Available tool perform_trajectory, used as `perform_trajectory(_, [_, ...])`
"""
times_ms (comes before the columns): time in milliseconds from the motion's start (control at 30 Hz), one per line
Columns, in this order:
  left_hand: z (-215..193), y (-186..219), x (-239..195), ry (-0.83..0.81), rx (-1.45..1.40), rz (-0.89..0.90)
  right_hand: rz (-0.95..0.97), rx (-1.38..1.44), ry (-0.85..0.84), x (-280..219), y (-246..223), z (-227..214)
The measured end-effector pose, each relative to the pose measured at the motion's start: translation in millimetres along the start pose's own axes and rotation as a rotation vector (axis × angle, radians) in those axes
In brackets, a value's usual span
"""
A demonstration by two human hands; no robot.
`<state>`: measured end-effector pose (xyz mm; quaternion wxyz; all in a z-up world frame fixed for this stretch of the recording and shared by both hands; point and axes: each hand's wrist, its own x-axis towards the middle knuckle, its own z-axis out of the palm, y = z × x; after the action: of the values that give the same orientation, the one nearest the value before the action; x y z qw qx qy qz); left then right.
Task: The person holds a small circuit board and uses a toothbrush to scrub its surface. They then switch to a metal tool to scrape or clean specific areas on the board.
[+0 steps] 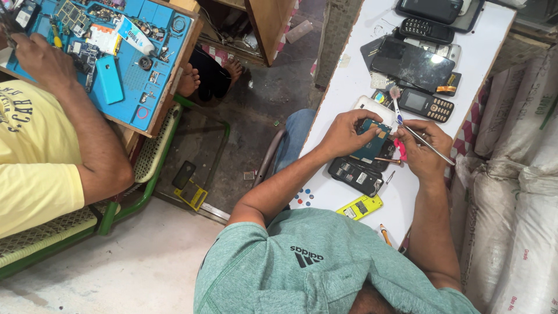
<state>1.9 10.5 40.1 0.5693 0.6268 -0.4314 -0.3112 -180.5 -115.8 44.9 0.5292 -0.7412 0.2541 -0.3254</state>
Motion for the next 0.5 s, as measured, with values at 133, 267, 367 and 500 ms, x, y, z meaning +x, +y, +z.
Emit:
perform_trajectory(133, [0.1, -1.5, 0.2, -0.007, 0.007, 0.002, 0.003, -0.034, 0.002, -0.2, -2.0, 0.5])
perform_trajectory(267, [0.4, -3.1, 1.0, -0.024, -0.008, -0.014, 0.007, -0.072, 0.006, 0.1, -2.1, 0.8])
perform_trajectory(367, [0.6, -3.7, 1.2, -0.02, -0.015, 0.008, 0.009, -0.06, 0.001, 0.5, -1.6, 1.1])
perform_trajectory(500, [0.1, -2.9, 1.2, -0.028, 0.003, -0.008, 0.001, -0.059, -0.005, 0.3, -1.8, 1.0])
